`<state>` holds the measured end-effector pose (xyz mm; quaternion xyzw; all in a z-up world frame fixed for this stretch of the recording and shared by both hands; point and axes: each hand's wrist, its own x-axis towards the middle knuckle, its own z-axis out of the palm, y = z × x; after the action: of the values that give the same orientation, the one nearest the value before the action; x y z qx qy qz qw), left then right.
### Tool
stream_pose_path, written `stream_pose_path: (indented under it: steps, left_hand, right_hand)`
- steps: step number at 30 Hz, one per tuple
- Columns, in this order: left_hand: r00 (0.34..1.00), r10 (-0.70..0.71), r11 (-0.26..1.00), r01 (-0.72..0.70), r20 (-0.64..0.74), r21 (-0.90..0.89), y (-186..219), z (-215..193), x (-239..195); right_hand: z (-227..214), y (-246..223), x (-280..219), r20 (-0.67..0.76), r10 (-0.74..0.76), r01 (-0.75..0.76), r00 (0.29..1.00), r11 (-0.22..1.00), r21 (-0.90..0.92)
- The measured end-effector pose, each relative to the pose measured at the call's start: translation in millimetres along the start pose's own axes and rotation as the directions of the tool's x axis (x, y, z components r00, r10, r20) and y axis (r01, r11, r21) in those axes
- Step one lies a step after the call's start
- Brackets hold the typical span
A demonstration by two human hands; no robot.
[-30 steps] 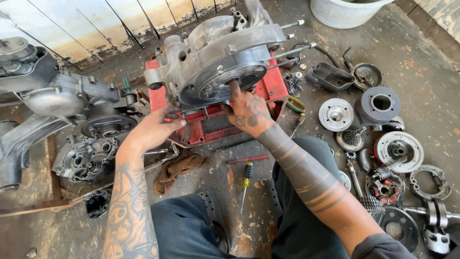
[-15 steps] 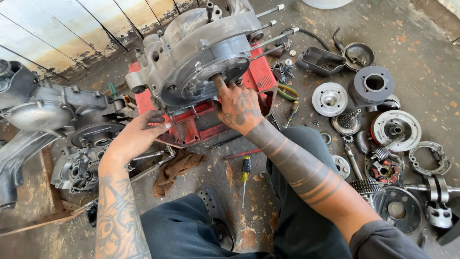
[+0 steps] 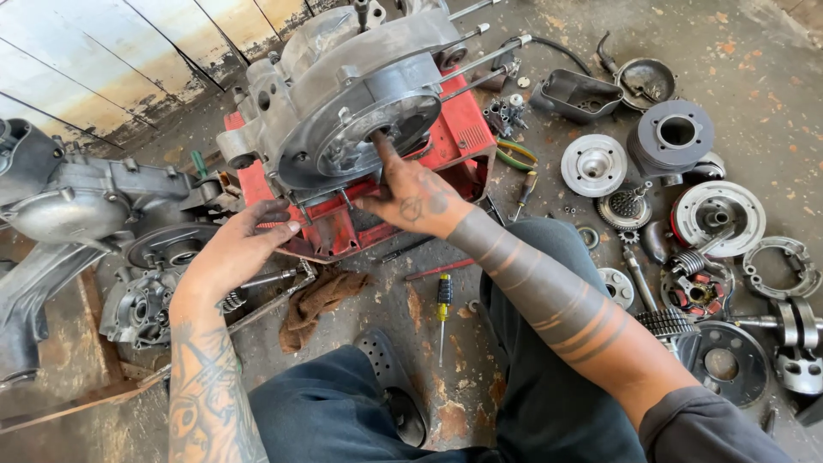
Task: Disassembling a motorcycle engine to inspect and remove internal components
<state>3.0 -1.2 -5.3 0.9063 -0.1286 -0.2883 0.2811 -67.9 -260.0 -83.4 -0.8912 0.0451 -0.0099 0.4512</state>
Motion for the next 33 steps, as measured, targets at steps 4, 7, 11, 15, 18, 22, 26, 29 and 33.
stream_pose_path:
  steps: [4, 7, 11, 15, 18, 22, 26, 29, 33]
  left_hand:
    - [1.000, -0.005, 1.000, 0.005, 0.018, 0.018, 9.5, 1.4, -3.3]
    - [1.000, 0.025, 0.998, -0.024, 0.012, -0.056, 7.4, 2.2, -3.3]
    - [0.995, -0.089, 0.996, 0.088, -0.048, -0.031, 21.1, 11.6, -7.2]
    - [0.996, -0.086, 0.995, 0.085, -0.024, -0.047, 21.1, 14.5, -1.0]
    - [0.997, -0.076, 0.996, 0.075, -0.012, -0.041, 22.6, 16.0, 1.7]
    - [0.992, -0.119, 0.992, 0.120, -0.033, 0.041, 38.2, 17.6, -2.7]
    - [0.995, -0.097, 0.994, 0.098, -0.019, 0.048, 36.4, 20.5, 0.0]
    - [0.995, -0.096, 0.995, 0.096, -0.011, 0.009, 35.5, 21.5, -0.2]
    - [0.994, -0.104, 0.994, 0.104, -0.017, 0.022, 32.7, 21.9, -1.2]
  right_hand:
    - [-7.9, -29.4, -36.8, 0.046, 0.058, -0.045, 0.997, 0.966, -0.256]
    - [23.7, -3.4, -44.4, 0.022, -0.022, 0.030, 1.000, 0.867, -0.497]
    - [30.3, 5.7, -42.5, 0.004, -0.254, 0.229, 0.967, 0.861, -0.454]
    - [30.0, 12.6, -22.7, -0.180, -0.282, 0.114, 0.942, 0.775, -0.621]
    - [29.3, 19.0, -13.4, -0.217, -0.267, 0.060, 0.939, 0.749, -0.660]
    - [34.7, 24.3, -8.6, -0.261, -0.318, 0.089, 0.911, 0.773, -0.629]
    - [24.9, 22.1, -5.7, -0.232, -0.311, 0.128, 0.922, 0.808, -0.575]
    - [16.8, 18.4, -1.7, -0.161, -0.228, 0.151, 0.960, 0.909, -0.388]
    - [11.6, 18.3, 6.3, -0.175, -0.237, 0.206, 0.955, 0.962, -0.179]
